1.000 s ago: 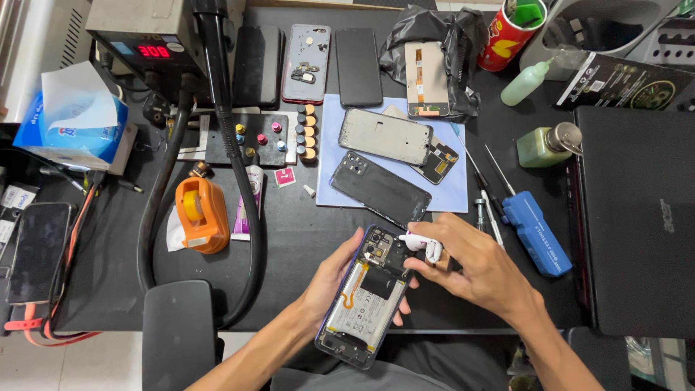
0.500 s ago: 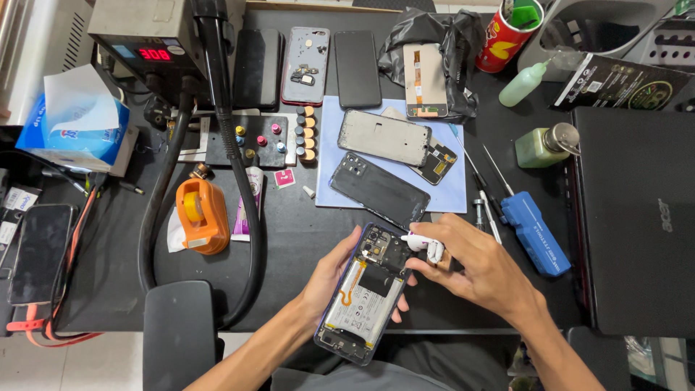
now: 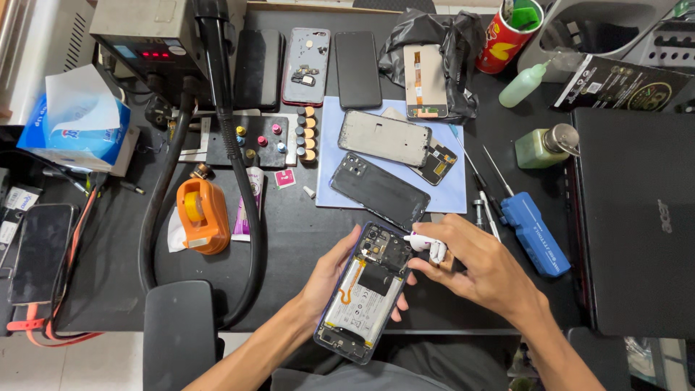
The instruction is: The person applies adhesive from a tube to the edges of a smartphone back cover and the internal frame of a disassembled phone. The person handles the back cover and the phone chassis while working at a cluttered desk.
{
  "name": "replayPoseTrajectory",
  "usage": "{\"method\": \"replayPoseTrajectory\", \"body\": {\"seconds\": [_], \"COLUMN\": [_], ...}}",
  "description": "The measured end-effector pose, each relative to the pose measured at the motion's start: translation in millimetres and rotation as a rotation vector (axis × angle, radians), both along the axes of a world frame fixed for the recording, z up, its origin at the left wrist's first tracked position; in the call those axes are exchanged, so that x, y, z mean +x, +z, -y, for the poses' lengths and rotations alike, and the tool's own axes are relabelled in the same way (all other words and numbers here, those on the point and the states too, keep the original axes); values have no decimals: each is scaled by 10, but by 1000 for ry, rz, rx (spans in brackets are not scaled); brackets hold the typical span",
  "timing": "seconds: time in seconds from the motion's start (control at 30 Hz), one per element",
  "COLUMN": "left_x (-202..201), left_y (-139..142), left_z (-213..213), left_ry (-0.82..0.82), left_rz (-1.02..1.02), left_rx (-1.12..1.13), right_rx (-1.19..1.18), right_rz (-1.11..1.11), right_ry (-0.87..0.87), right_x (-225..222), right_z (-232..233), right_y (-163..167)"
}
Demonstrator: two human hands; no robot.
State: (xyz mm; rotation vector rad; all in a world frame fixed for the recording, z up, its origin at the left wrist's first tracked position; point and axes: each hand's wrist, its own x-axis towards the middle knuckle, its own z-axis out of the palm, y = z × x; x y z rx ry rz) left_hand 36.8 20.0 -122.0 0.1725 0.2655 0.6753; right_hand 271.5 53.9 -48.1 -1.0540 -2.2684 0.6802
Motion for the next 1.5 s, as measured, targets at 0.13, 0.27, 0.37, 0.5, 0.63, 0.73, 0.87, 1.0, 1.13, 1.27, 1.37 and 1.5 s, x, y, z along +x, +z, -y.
{"method": "replayPoseTrajectory", "body": {"seconds": [0.13, 0.27, 0.37, 0.5, 0.63, 0.73, 0.87, 1.0, 1.13, 1.27, 1.37, 1.5], "left_x": [0, -1, -8, -12, -20, -25, -30, -28, -31, -32, -41, -31], "left_y": [-4, -19, -31, -39, -32, -25, -13, 1, 4, -5, -11, -16], "left_z": [-2, -7, -8, -22, -24, -25, -31, -31, -39, -46, -50, -56], "left_ry": [2, 21, 21, 24, 26, 23, 27, 36, 39, 46, 49, 52], "left_rz": [0, 21, 17, 14, 8, -8, 2, -1, -4, -7, -22, -19], "left_rx": [-4, 13, 14, 12, 3, 0, -2, 9, 19, 31, 41, 32], "right_rx": [1, -13, 35, 7, 53, -11, 54, 45, -2, 46, 7, 75], "right_rz": [1, 7, 8, 11, 1, 33, 2, 15, 26, 7, 30, 15], "right_ry": [-3, -8, 9, -8, 13, -26, 22, 6, -27, -1, -34, 0], "right_x": [4, 8, 15, 25, 30, 36, 35, 38, 39, 35, 43, 44], "right_z": [-3, 1, 6, -4, -5, 1, 4, -2, 3, 10, 3, 4], "right_y": [12, 23, 29, 32, 30, 31, 33, 46, 51, 45, 51, 57]}}
